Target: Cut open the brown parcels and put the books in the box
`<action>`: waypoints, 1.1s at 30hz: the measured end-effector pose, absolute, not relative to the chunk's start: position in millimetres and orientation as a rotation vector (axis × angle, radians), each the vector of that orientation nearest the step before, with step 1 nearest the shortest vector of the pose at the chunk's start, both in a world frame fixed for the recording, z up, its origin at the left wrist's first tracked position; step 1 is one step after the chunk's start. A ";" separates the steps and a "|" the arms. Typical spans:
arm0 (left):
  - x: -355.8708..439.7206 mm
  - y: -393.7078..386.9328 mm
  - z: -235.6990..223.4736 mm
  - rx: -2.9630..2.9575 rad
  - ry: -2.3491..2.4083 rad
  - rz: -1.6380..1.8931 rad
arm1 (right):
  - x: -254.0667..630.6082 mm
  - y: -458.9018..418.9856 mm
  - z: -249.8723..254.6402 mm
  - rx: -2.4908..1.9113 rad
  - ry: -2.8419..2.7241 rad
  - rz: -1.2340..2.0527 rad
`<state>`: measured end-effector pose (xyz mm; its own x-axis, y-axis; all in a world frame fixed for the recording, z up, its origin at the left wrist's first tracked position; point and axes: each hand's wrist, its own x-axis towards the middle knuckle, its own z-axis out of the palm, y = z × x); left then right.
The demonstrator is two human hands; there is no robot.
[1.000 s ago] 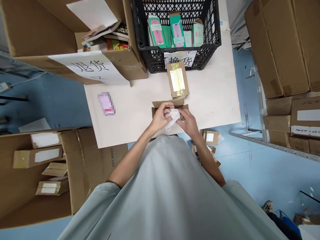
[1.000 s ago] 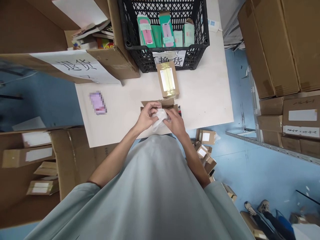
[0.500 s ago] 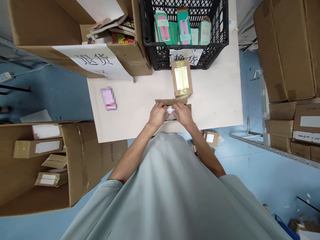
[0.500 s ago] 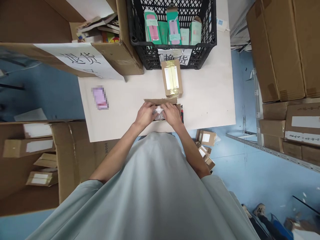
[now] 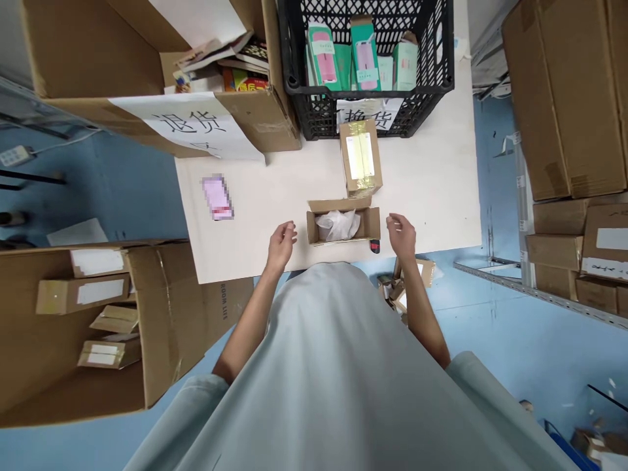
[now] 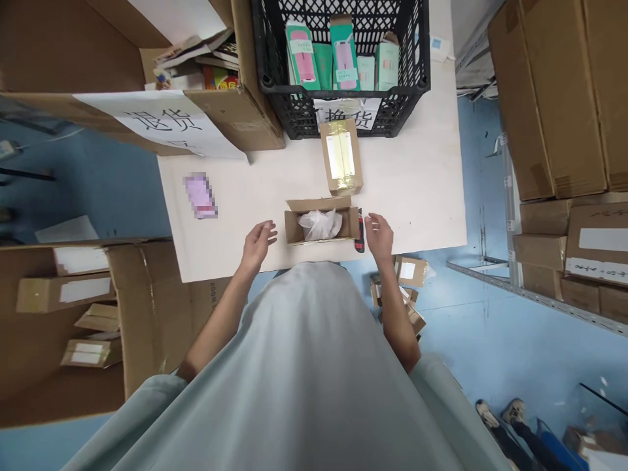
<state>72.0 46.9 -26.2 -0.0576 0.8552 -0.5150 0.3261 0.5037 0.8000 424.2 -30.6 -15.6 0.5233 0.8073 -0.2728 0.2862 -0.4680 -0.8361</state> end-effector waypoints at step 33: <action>137.6 -28.7 42.0 1.480 0.697 0.123 | 307.5 -301.3 68.5 -1.879 -0.123 0.575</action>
